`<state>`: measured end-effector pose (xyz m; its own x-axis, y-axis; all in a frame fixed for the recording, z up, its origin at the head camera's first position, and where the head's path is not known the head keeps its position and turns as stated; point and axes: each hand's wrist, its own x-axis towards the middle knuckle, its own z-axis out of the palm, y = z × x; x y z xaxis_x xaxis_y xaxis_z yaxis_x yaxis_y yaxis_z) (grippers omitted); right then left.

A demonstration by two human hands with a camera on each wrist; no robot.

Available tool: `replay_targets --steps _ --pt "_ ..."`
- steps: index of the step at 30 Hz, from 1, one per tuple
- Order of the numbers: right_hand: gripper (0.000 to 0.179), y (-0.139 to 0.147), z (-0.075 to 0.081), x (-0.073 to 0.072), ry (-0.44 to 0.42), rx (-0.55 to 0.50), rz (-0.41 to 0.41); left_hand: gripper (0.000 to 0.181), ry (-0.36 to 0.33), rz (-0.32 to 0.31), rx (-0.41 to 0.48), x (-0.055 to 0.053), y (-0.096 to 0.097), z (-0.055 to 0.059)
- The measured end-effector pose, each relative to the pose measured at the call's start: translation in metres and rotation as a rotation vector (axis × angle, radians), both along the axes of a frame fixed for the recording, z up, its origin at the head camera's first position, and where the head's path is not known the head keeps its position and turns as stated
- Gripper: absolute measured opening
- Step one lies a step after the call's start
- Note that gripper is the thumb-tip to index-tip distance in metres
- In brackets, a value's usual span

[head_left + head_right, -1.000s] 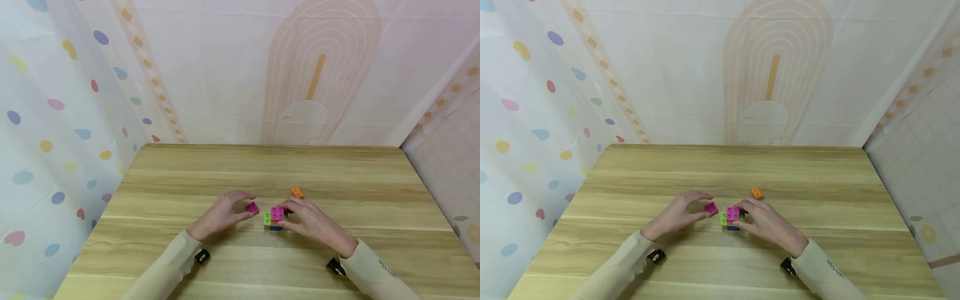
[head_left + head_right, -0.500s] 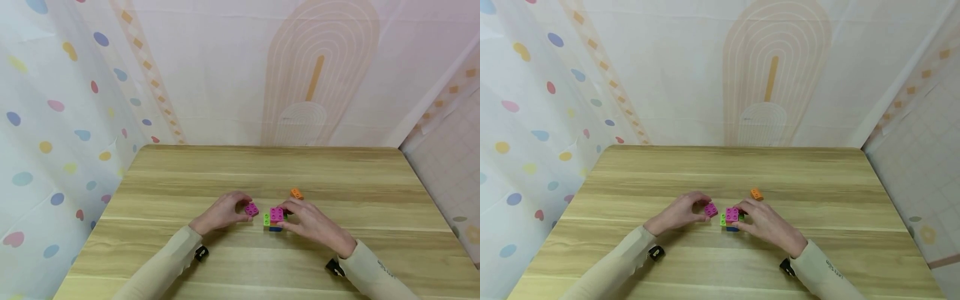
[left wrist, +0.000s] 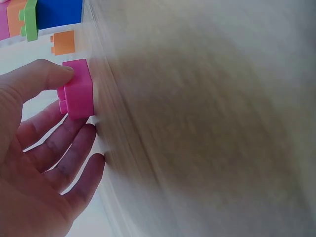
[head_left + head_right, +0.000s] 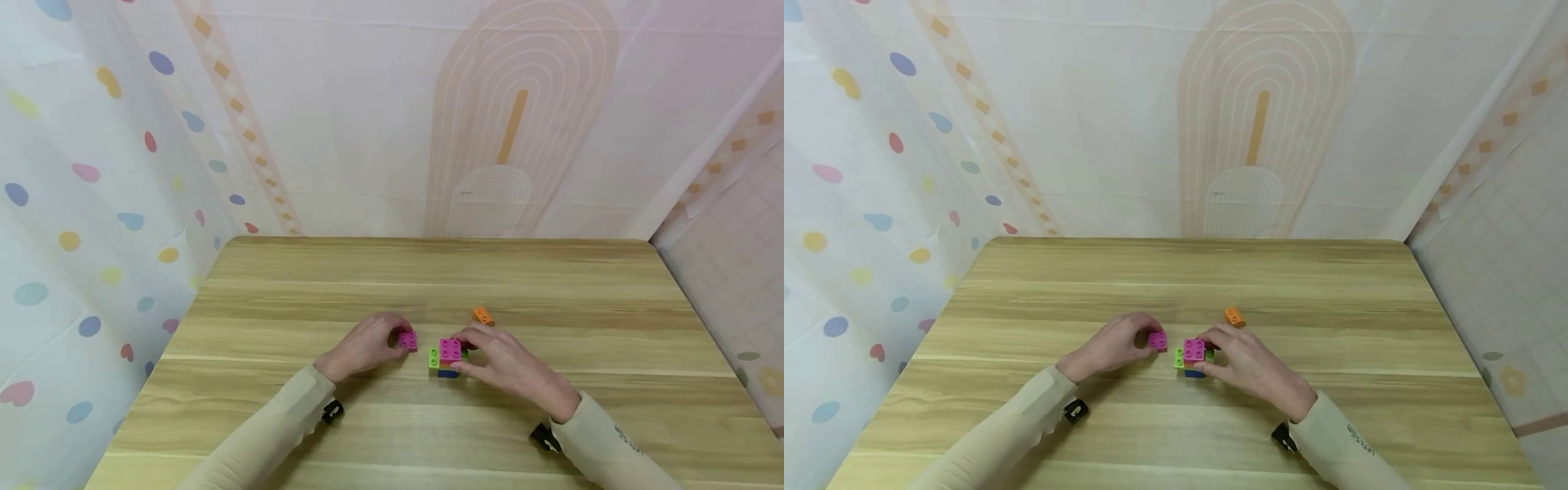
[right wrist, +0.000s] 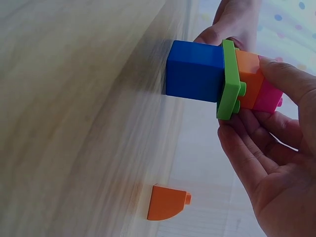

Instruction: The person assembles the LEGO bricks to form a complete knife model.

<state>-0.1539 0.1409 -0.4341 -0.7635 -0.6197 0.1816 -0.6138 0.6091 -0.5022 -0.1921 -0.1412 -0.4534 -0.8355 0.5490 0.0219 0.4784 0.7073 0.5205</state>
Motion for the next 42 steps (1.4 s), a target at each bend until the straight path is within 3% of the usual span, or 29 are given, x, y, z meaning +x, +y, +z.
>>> replay_targets --steps 6,11,18,25,34,42 --pt "0.04 -0.001 -0.001 0.002 0.016 -0.015 -0.011 0.034 -0.001 -0.004 0.009 0.001 0.0 0.002" --pt "0.041 -0.001 -0.002 0.003 0.004 -0.044 -0.023 0.036 -0.014 0.011 0.1 0.005 0.0 0.01" --pt "0.055 0.001 -0.003 0.004 -0.066 -0.079 -0.044 0.033 0.058 0.02 0.209 0.011 -0.002 0.021" --pt "0.056 0.002 -0.003 0.002 -0.084 -0.087 -0.064 0.034 0.096 0.029 0.25 0.017 0.0 0.028" --pt "0.058 0.012 -0.002 0.005 -0.114 -0.104 -0.105 0.033 0.116 -0.001 0.335 0.026 0.009 0.038" --pt "0.051 0.018 -0.008 0.005 -0.087 -0.09 -0.08 0.035 0.137 -0.028 0.381 0.028 0.016 0.039"
